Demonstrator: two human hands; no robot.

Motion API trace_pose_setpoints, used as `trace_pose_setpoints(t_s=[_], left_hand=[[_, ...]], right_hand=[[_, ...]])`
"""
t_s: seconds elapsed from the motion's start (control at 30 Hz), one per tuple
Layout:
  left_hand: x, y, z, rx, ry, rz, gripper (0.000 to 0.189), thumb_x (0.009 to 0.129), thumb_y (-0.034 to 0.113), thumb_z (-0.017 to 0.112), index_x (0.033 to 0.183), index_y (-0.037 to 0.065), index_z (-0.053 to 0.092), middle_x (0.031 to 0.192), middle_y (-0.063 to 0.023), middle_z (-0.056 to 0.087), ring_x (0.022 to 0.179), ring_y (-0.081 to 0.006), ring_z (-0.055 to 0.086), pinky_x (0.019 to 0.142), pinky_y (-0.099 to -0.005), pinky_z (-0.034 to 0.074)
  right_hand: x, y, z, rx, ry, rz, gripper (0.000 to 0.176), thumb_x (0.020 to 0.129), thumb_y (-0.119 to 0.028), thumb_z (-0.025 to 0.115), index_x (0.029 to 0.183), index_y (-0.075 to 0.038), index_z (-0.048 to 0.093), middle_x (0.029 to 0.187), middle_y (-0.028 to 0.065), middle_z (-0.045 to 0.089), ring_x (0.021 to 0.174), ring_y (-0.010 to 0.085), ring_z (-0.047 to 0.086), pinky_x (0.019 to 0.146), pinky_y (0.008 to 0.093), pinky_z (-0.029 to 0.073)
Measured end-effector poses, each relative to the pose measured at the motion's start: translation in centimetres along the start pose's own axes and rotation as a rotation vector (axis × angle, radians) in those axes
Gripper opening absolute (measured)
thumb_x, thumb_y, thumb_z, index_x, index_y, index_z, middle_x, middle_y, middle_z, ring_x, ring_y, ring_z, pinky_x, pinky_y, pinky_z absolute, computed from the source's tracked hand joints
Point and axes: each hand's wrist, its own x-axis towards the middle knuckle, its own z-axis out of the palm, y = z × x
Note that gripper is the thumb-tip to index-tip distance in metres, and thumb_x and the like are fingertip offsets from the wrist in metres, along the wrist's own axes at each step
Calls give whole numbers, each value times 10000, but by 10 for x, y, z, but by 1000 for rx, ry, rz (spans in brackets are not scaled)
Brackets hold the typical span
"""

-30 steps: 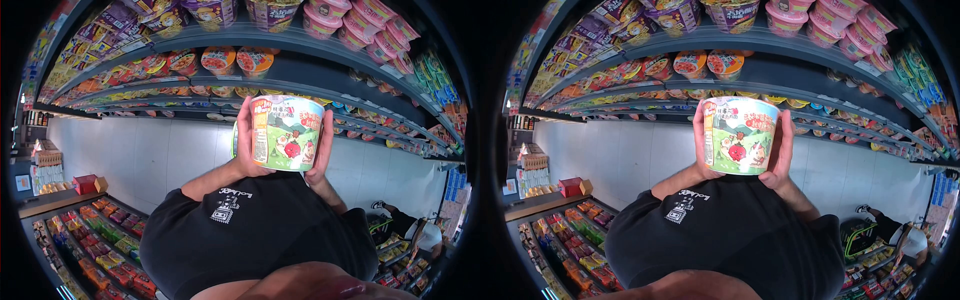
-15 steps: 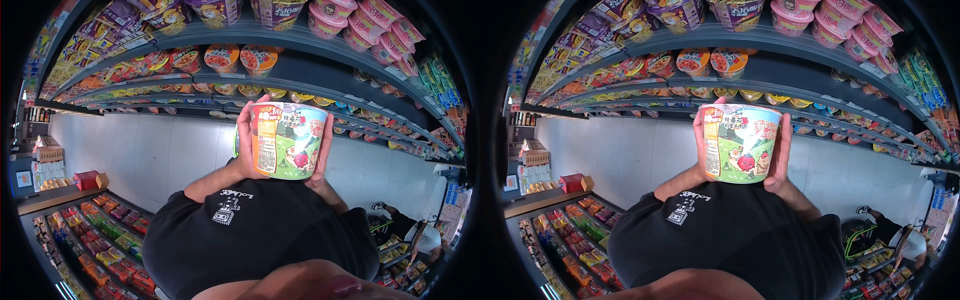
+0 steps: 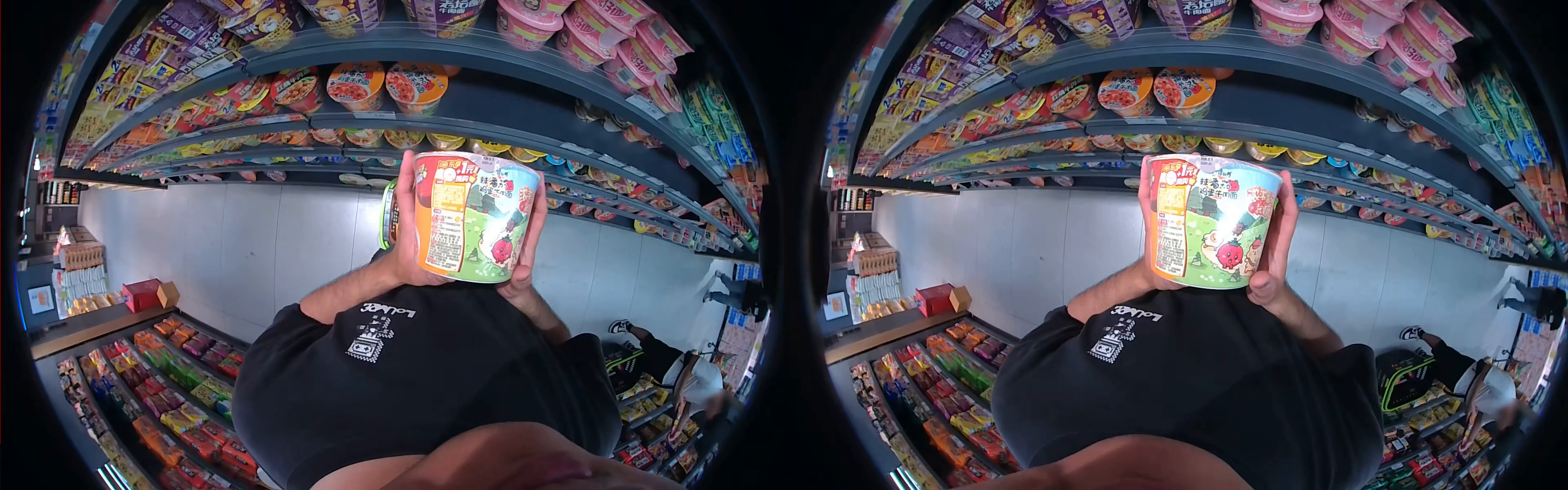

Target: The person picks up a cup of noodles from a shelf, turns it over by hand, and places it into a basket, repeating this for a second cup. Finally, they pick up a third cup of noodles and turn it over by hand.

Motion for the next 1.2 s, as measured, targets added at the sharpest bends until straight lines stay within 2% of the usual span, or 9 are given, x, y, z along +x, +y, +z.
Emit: trace_pose_setpoints(t_s=[0.07,0.17,0.5,0.57,0.6,0.7,0.9,1.13,1.2], left_hand=[[3,2,-1,7,-20,23,1538,590,344,958,1522,117,-244,1566,-183,190,1428,-320,340,1156,-498,337],[3,2,-7,186,-135,133,1473,678,217,914,1494,63,-303,1544,-218,231,1421,-317,354,1169,-473,296],[-1,-5,-6,118,75,46,1372,602,287,946,1535,-5,-17,1553,-209,226,1448,-304,300,1183,-437,270],[-1,0,-1,-54,212,-101,1375,598,285,949,1533,-9,-15,1563,-212,214,1449,-304,300,1186,-433,269],[-2,-4,-7,104,109,54,1362,598,277,950,1533,-12,3,1565,-211,211,1445,-303,305,1185,-432,273],[-2,3,-1,-81,281,-178,1348,600,267,951,1533,-15,20,1560,-206,218,1443,-301,309,1184,-431,279],[-4,-3,-8,93,134,71,1353,600,264,956,1539,-13,22,1549,-194,234,1427,-298,330,1175,-430,301],[-7,-1,-12,210,91,119,1388,595,247,963,1558,14,-9,1503,-180,286,1398,-283,371,1148,-425,353],[-8,1,-6,82,190,34,1384,595,227,964,1559,14,-6,1496,-176,284,1390,-276,381,1139,-421,373]], right_hand=[[-1,1,-2,26,26,23,1430,613,-742,796,1578,-86,-32,1600,125,145,1472,275,234,1206,467,252],[-2,2,-4,-4,28,8,1374,662,-754,752,1579,-66,-6,1603,131,140,1476,273,229,1207,458,236],[-2,3,-8,-171,29,-143,1215,778,-711,629,1568,11,54,1566,136,188,1468,266,231,1200,438,207],[3,0,-3,-279,32,-237,1156,830,-755,512,1528,91,145,1484,141,201,1416,262,240,1180,428,182],[4,0,-4,-280,34,-233,1156,830,-755,512,1528,91,145,1484,141,201,1416,262,240,1180,428,182],[4,1,-6,-269,0,-270,1163,822,-761,532,1534,76,150,1478,136,212,1410,259,249,1177,429,182],[0,12,-9,-248,-13,-275,1144,819,-759,559,1539,39,167,1476,121,235,1393,256,275,1158,429,212],[7,8,-1,-233,9,-298,1076,838,-737,559,1505,35,218,1483,131,253,1363,264,328,1150,427,234],[8,6,-1,-287,42,-328,1073,839,-738,558,1501,36,219,1483,133,254,1362,265,331,1148,426,242]])
